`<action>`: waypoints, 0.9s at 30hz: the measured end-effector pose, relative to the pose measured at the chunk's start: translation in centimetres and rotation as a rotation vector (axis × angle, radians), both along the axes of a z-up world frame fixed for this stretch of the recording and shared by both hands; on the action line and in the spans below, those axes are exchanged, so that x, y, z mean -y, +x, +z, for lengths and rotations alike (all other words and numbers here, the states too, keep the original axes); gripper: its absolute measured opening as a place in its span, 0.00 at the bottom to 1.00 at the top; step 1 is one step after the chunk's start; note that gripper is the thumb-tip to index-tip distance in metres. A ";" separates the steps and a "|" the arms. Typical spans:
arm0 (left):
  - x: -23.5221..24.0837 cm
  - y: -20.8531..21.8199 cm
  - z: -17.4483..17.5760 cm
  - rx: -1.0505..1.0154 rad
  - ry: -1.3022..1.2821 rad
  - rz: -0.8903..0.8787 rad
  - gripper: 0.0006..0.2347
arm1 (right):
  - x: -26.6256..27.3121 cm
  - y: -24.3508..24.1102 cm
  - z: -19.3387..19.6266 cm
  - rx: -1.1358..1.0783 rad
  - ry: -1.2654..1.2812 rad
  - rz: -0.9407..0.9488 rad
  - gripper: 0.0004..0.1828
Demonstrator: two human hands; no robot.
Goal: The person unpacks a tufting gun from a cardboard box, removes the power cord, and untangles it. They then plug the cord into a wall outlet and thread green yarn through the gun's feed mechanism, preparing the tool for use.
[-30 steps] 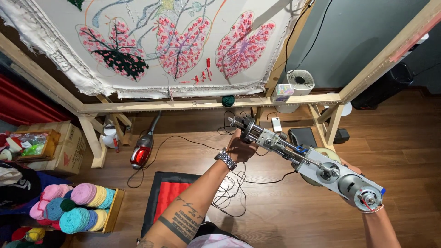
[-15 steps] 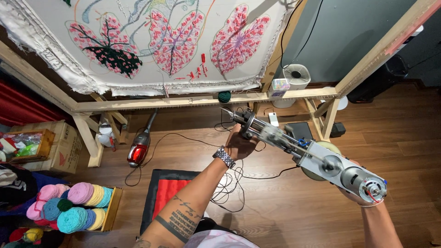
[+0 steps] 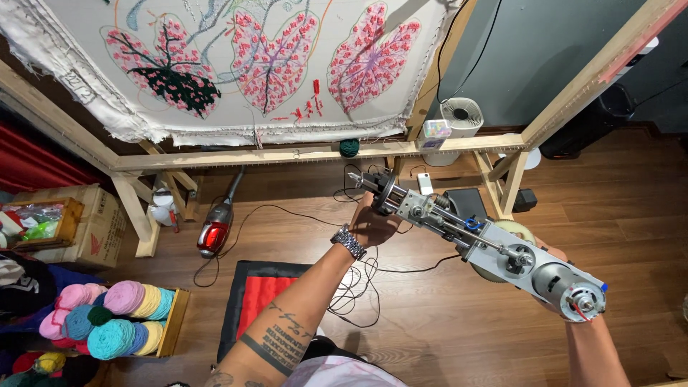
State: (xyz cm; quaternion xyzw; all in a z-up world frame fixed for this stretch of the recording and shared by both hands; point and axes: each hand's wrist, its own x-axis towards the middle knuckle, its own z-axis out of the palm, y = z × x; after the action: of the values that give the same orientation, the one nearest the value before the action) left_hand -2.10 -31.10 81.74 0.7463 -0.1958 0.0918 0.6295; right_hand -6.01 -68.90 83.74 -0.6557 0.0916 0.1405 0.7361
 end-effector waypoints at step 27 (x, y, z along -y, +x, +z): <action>0.1 -1.8 1.4 -0.057 -0.076 0.026 0.05 | 0.7 0.1 -0.9 -0.084 0.229 0.033 0.23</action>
State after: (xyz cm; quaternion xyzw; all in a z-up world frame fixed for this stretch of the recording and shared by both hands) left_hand -3.94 -31.19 83.14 0.7266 -0.1646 0.0861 0.6614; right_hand -5.95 -69.64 82.89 -0.5621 0.0949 0.1895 0.7995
